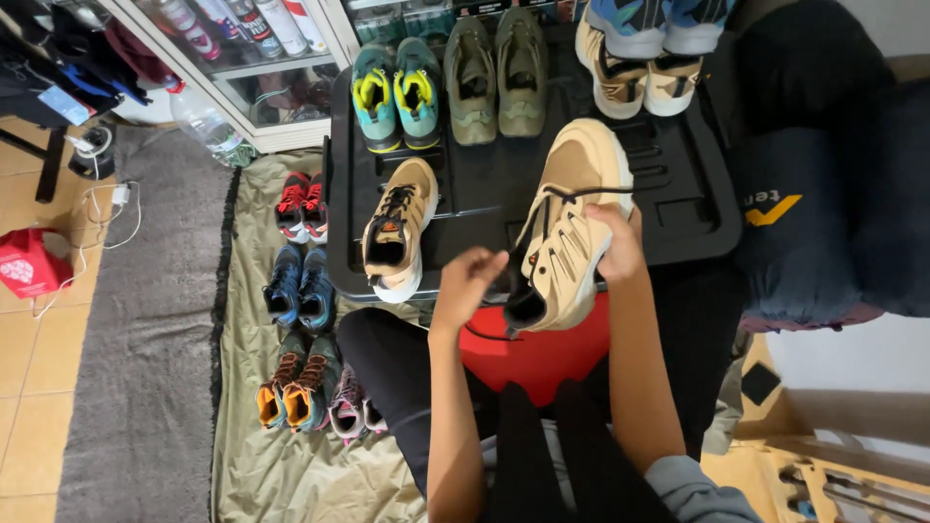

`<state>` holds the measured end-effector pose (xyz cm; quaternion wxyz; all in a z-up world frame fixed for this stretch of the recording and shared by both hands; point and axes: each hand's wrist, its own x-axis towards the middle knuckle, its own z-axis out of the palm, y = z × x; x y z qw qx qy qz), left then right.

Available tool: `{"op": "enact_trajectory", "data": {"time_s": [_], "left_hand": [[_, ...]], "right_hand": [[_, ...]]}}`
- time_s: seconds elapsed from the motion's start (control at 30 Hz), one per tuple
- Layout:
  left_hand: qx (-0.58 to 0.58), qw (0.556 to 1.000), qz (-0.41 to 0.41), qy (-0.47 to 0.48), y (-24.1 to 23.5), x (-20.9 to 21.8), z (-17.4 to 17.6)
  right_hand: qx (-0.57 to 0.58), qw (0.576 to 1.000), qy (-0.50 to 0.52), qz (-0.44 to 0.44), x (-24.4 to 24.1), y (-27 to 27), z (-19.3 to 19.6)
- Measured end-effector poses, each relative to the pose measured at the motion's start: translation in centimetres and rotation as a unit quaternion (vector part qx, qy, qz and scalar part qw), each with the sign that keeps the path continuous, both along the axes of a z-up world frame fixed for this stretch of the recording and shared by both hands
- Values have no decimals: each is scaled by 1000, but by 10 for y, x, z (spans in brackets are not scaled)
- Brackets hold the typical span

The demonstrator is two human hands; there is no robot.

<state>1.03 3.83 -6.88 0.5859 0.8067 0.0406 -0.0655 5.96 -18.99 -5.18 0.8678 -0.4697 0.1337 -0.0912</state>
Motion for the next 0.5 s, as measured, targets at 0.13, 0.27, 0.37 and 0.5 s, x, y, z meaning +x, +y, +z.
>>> {"op": "enact_trajectory", "data": {"time_s": [0.13,0.27,0.37,0.5], "left_hand": [[-159,984,60,-56,-11,7,-21],[-295,954,-3,44,-32,8,-42],[-406,906,44,108,-40,18,-84],[-526,834,76,146,-45,29,-118]], "right_hand": [[96,993,0,71,7,-1,-8],[118,988,52,88,14,5,-22],[-18,999,8,36,4,27,0],[-233,972,2,12,1,34,9]]}}
